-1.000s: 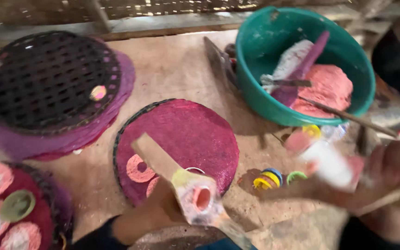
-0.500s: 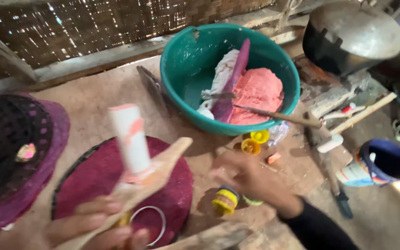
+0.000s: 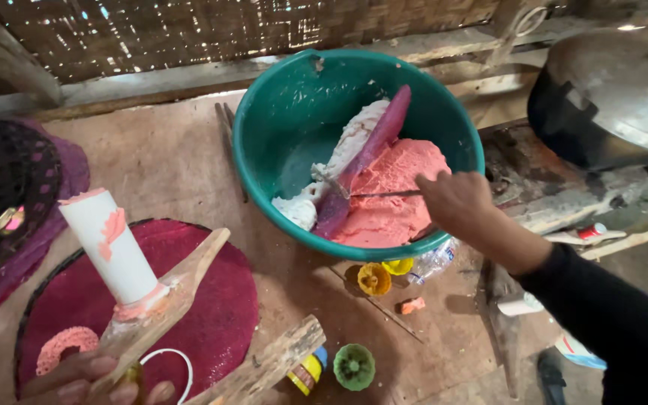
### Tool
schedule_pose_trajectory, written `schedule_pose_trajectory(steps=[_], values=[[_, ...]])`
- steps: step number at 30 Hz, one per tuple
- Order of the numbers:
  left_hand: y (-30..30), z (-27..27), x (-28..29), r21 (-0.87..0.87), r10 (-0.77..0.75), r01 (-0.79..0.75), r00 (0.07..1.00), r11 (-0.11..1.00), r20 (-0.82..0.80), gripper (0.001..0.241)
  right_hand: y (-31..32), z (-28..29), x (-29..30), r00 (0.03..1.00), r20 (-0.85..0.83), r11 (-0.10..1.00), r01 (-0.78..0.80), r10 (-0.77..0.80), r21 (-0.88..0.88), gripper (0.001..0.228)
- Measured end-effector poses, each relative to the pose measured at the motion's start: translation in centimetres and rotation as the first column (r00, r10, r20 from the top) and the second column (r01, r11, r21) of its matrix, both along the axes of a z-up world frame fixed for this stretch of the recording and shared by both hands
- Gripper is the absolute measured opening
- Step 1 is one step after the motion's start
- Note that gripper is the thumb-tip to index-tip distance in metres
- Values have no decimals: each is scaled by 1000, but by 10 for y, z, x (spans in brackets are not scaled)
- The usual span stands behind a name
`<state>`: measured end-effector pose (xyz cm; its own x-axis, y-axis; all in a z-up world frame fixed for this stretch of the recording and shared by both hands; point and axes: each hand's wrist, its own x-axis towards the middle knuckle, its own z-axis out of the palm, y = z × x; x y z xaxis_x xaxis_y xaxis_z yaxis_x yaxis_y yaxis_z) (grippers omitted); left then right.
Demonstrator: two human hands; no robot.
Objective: The person uses a wooden extruder tool to press pink paste through a circular metal ring onto a pink mesh mat, forming decorative lace-like circles. They repeatedly load the tool with paste from a green basin and extrude new circles onto the mat.
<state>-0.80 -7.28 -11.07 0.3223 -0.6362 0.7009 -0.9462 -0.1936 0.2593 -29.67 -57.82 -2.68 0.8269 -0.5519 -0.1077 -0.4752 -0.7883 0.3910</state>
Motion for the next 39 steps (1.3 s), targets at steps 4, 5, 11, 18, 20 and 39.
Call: schedule_pose_trajectory(steps=[4, 5, 11, 18, 20, 39], values=[[-12, 17, -8, 50, -22, 17, 995, 999, 94, 51, -30, 14, 16, 976, -48, 976, -208, 212, 62, 38], [-14, 21, -8, 63, -24, 18, 994, 998, 108, 51, -37, 18, 12, 984, -77, 985, -154, 160, 80, 42], [-25, 28, -19, 109, -25, 9, 989, 994, 144, 47, -79, 35, -17, 997, -73, 993, 42, -34, 110, 35], [-27, 38, -23, 136, -44, 20, 983, 991, 179, 43, -111, 41, -4, 984, -155, 994, 100, -92, 39, 39], [-27, 38, -22, 145, -62, 35, 980, 989, 187, 41, -118, 34, 2, 989, -130, 996, 74, -68, 41, 38], [-31, 63, -5, 238, -230, 160, 925, 958, 303, 31, -127, -34, 47, 960, -3, 936, -271, 279, 226, 37]])
